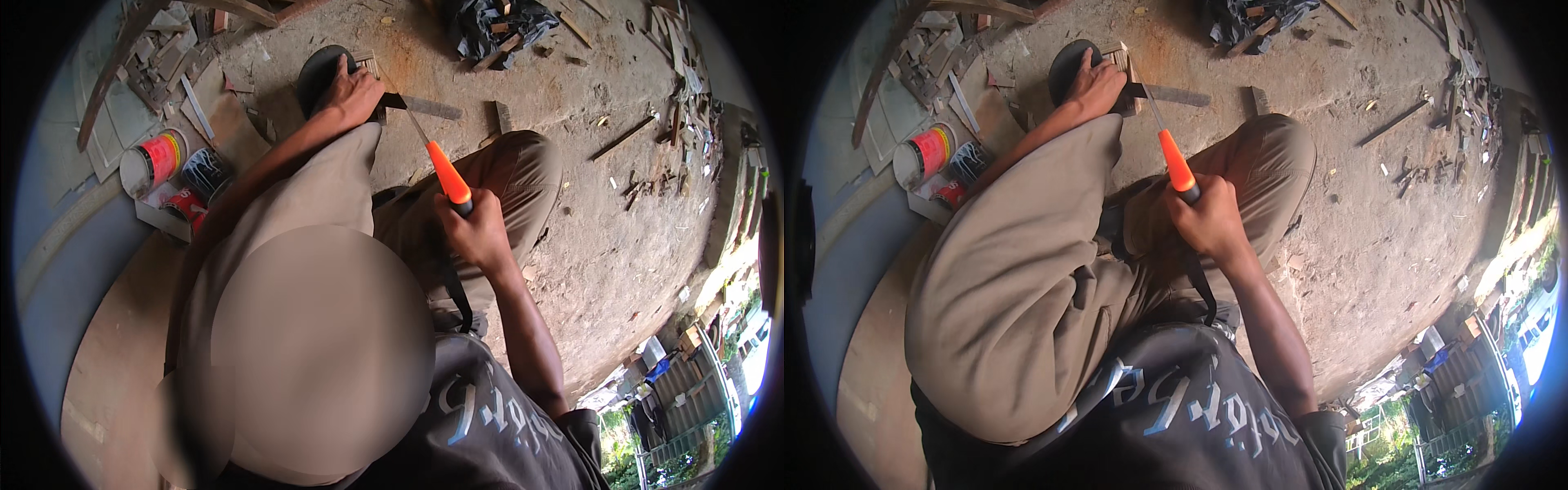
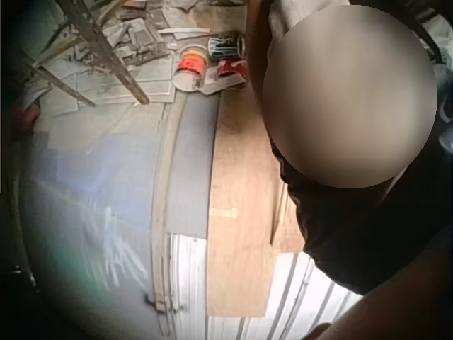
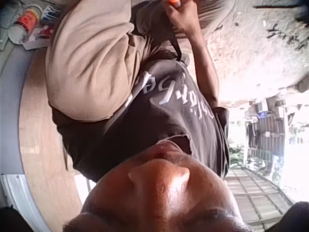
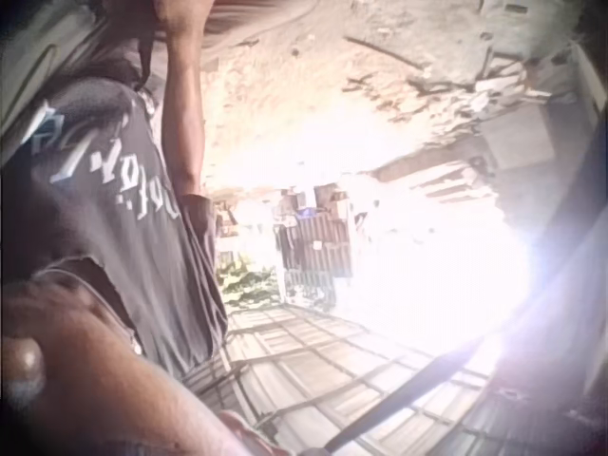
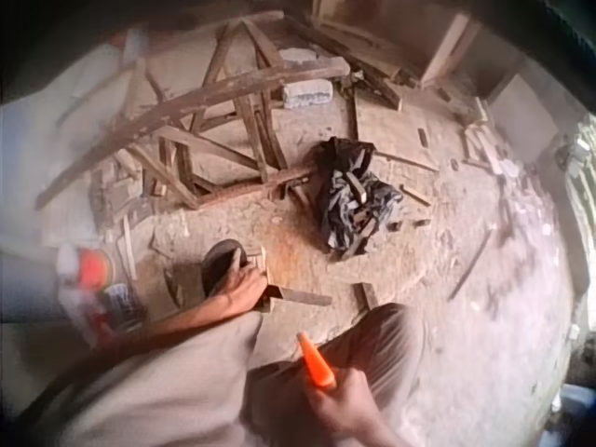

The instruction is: The person sits on the floor and uses a hammer to drive nails into a wooden frame structure. They repeatedly position nails and strike them to secure the pieces together.

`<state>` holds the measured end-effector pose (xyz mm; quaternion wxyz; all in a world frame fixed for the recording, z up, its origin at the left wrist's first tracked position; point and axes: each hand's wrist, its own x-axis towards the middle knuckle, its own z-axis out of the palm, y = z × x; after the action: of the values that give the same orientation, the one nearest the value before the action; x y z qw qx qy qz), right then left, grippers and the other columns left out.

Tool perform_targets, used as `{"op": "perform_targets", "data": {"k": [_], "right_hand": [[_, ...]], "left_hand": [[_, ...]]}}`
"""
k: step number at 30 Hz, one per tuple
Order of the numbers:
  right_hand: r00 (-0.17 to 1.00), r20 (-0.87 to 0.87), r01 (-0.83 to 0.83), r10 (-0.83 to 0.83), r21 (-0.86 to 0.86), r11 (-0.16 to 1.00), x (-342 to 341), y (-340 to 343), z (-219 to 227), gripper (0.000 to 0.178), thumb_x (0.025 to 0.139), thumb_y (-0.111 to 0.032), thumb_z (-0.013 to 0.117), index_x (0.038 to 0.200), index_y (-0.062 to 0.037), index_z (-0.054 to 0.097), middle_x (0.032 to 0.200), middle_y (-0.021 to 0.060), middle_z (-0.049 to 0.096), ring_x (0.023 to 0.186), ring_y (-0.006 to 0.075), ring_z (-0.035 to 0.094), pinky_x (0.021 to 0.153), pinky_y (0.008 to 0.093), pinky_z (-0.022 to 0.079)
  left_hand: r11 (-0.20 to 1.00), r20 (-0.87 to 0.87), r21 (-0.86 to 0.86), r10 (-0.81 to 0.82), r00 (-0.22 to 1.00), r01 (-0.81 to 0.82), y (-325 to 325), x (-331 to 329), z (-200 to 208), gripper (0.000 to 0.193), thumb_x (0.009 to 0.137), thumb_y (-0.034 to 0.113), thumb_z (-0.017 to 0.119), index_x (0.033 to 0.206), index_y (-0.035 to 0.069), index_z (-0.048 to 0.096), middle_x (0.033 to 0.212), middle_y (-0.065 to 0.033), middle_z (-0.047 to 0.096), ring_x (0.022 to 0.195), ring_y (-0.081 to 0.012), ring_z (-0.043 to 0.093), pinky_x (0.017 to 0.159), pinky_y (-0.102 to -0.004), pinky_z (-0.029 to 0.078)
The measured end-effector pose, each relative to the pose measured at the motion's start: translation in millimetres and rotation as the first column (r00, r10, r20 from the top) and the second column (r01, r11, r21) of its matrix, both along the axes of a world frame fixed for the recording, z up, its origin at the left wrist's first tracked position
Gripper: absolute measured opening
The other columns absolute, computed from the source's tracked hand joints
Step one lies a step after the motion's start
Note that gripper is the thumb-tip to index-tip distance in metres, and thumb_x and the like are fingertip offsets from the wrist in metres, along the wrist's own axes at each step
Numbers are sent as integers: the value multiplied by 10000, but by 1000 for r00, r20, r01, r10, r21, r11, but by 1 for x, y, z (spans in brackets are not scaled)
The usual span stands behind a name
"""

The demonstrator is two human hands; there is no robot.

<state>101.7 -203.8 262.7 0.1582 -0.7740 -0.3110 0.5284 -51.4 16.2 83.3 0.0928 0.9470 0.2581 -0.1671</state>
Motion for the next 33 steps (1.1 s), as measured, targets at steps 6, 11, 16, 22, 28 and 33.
{"op": "perform_targets", "data": {"k": [6, 11, 16, 22, 28, 33], "right_hand": [[995, -89, 51, -44, 75, 996, 0, -26, 42, 240, 858, -164, 625, 769, 58, 610, 611, 145, 628, 560, 143, 600, 573, 365, 473], [996, -32, -81, 83, 69, 994, -5, 36, -1, 292, 856, -205, 626, 790, 77, 586, 588, 192, 559, 549, 139, 538, 581, 390, 465], [985, -152, -70, 77, 51, 996, 15, 49, 11, 314, 924, -242, 642, 898, 69, 614, 652, 150, 587, 657, 86, 517, 622, 346, 468], [984, -178, 3, 26, 161, 987, -4, 26, -12, 244, 940, -188, 645, 1012, 44, 617, 728, 134, 628, 770, 57, 542, 677, 304, 483], [971, -237, 24, 13, 153, 988, -21, 13, -20, 324, 915, -267, 686, 848, 45, 636, 618, 106, 602, 663, 48, 511, 595, 307, 477], [974, -224, 23, 22, 199, 980, -3, 16, -29, 387, 922, -290, 654, 762, 60, 614, 556, 67, 547, 583, 62, 495, 544, 321, 451]], "left_hand": [[1000, -65, -12, 3, 998, -3, -2, -9, -2, 133, 859, 110, 545, 912, 63, 658, 990, -118, 642, 1119, -262, 580, 1073, -686, 250], [995, 68, 103, -13, 998, 6, 7, -12, -11, 129, 858, 95, 532, 841, 59, 655, 920, -106, 648, 1098, -260, 587, 1061, -684, 276], [998, 139, 55, 14, 990, -22, -9, -15, -2, 127, 855, 86, 525, 832, 82, 650, 917, -97, 628, 1099, -252, 579, 1110, -629, 251], [999, 106, -16, 38, 994, -37, -11, -19, -1, 165, 881, 140, 505, 850, 80, 655, 934, -102, 613, 1099, -246, 565, 1145, -628, 197], [995, 180, 69, 61, 982, -74, -22, -17, -12, 168, 862, 146, 505, 826, 99, 662, 916, -74, 607, 1093, -217, 564, 1157, -600, 198], [996, 117, 9, 84, 990, -86, -6, -21, -10, 108, 761, 120, 608, 836, 76, 672, 944, -87, 614, 1122, -228, 562, 1142, -638, 194]]}}
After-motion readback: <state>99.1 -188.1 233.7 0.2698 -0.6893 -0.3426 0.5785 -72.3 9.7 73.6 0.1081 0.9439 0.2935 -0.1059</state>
